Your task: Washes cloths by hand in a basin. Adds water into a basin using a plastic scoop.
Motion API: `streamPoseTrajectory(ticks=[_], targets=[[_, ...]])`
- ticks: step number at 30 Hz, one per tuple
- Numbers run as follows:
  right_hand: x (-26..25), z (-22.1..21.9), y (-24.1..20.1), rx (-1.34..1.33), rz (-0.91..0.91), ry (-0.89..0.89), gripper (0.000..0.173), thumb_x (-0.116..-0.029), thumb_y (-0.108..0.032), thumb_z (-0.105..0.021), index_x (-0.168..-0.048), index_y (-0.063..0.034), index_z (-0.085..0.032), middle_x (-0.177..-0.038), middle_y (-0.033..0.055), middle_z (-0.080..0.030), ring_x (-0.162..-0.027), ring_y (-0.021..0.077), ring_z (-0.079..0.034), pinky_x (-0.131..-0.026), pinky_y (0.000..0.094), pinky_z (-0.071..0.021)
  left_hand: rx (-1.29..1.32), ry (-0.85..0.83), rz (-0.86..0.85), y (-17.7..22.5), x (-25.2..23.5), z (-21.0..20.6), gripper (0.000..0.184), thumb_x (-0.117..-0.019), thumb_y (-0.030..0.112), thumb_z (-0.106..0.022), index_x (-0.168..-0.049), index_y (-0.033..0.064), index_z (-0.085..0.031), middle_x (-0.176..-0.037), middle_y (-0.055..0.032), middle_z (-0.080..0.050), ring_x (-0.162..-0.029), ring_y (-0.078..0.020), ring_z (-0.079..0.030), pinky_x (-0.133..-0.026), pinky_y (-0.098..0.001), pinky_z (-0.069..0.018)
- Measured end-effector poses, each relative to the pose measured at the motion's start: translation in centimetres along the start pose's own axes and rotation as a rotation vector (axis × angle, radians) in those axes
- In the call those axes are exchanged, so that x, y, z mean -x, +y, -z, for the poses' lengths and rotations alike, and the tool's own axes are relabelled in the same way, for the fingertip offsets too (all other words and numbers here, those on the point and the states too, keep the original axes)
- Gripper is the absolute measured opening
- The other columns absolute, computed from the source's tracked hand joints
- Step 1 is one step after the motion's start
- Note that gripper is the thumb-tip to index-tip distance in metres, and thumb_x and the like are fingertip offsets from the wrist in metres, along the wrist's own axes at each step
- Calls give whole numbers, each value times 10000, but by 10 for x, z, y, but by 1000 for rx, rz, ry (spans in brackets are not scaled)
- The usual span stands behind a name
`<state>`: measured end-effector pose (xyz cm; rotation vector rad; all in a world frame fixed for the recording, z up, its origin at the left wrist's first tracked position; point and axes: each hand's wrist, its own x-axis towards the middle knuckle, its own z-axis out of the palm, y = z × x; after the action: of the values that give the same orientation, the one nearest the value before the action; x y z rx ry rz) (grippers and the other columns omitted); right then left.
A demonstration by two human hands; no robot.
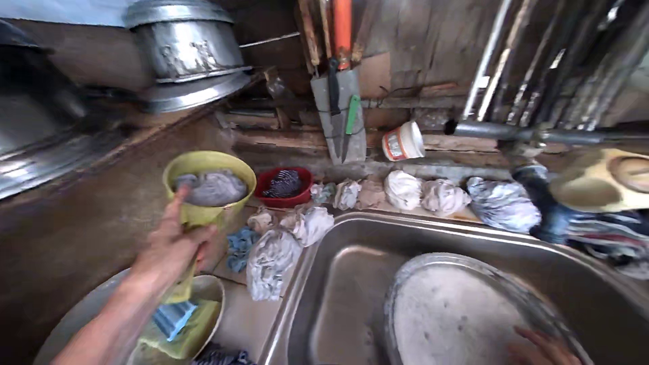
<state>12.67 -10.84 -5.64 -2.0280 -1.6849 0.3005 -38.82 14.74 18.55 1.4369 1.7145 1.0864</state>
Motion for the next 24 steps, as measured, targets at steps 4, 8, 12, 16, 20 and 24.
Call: streamPoseTrajectory(ticks=[4, 8, 12, 16, 20, 24], targets=[[-8, 0, -27, -221, -9, -12, 228, -961, -142, -651, -1124, -20, -753, -1342, 274, -616, -1319, 477, -520, -1122, 580, -403, -60, -208, -109, 32, 57, -12, 887, -998, -3, -529, -1636, 381, -47, -890, -98, -633, -430, -133, -515, -384, -289, -485], [-33, 1, -93, -1016, -373, -216, 441, -1020, -250, -554, -1399, -24, -537, -1356, 148, -614, -1172, 278, -652, -907, 464, -591, -390, -484, -360, 37, 115, -59, 720, -988, 81, -615, -1625, 187, -298, -1312, -185, -646, -872, -263, -710, -737, -486, -605], [-60, -2, -150, -1627, -650, -320, 802, -958, -723, -443, -1621, -347, -193, -1605, 146, -371, -1298, 481, -538, -832, 683, -557, -596, -678, -606, 14, 170, -133, 585, -1029, 62, -550, -1540, 338, -479, -1257, -260, -649, -892, -398, -722, -760, -563, -610], [-65, -15, -146, -1896, -919, -175, 737, -989, -752, -235, -1472, -230, -429, -1332, 197, -578, -1090, 406, -626, -796, 595, -550, -816, -756, -766, -10, 205, -191, 617, -1001, 74, -580, -1503, 426, -509, -1070, -288, -635, -645, -371, -674, -553, -482, -572], [-52, -29, -114, -2101, -839, -85, 717, -1025, -669, -148, -1148, -110, -580, -974, 161, -714, -876, 314, -714, -721, 526, -606, -1049, -713, -825, -8, 220, -217, 551, -1002, 57, -553, -1454, 370, -584, -1140, -250, -647, -768, -361, -698, -615, -431, -581], [-51, -27, -96, -2077, -823, -50, 644, -1046, -602, -209, -1175, -100, -592, -1012, 172, -713, -920, 322, -711, -765, 541, -603, -1200, -463, -872, -5, 210, -226, 377, -962, 64, -622, -1266, 256, -734, -1119, -182, -676, -765, -318, -709, -599, -385, -582]])
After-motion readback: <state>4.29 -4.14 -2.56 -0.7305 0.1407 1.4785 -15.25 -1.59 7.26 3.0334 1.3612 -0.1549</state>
